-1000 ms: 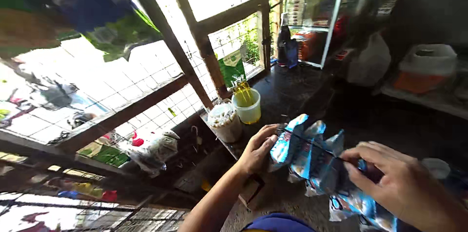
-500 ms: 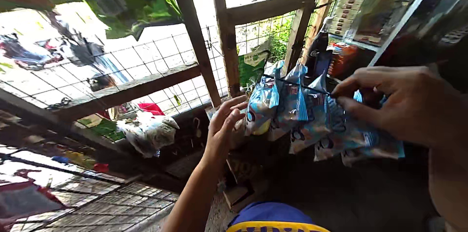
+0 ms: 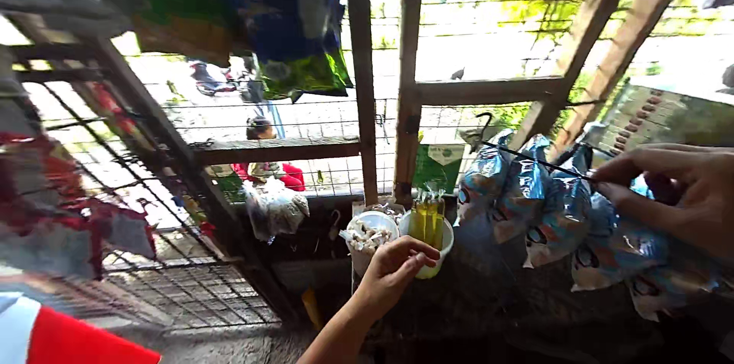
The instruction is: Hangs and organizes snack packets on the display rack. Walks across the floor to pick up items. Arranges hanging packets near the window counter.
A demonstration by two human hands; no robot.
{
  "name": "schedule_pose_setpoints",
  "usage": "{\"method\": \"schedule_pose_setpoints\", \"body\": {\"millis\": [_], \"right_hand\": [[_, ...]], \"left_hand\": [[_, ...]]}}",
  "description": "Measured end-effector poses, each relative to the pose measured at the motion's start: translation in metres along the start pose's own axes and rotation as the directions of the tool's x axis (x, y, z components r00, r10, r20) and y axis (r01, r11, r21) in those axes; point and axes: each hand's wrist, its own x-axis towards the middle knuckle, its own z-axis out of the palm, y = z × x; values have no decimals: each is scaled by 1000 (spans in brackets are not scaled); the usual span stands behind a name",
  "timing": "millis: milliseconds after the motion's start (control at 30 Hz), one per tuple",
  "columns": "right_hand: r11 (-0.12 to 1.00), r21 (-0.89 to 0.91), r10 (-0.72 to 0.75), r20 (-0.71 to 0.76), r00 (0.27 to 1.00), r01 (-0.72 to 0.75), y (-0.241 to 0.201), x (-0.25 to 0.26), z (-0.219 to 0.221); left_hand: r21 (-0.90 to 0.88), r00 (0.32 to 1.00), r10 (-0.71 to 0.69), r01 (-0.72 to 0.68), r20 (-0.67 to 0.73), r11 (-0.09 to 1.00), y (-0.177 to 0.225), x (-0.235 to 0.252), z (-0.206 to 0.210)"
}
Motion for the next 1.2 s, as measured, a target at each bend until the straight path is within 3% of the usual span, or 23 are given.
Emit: {"method": "schedule_pose_setpoints", "body": {"millis": [167, 433, 867, 1000, 1200], "right_hand": [[995, 102, -10, 2, 1000, 10, 3, 15, 6], [999, 3, -54, 3, 999, 54, -16, 38, 5], [991, -50, -125, 11, 992, 126, -19, 67, 11], [994, -72, -86, 20, 996, 87, -41, 71, 8], [987, -144, -64, 39, 997, 69, -37, 78, 11]], "left_hand": [[2, 999, 32, -32, 30, 999, 5, -12, -6], [74, 998, 36, -40, 54, 996, 19, -36, -27], [104, 998, -62, 62, -5, 993, 30, -78, -62], [82, 995, -100, 98, 13, 992, 31, -88, -72], [73, 985, -174, 173, 12, 982, 28, -101, -85]]}}
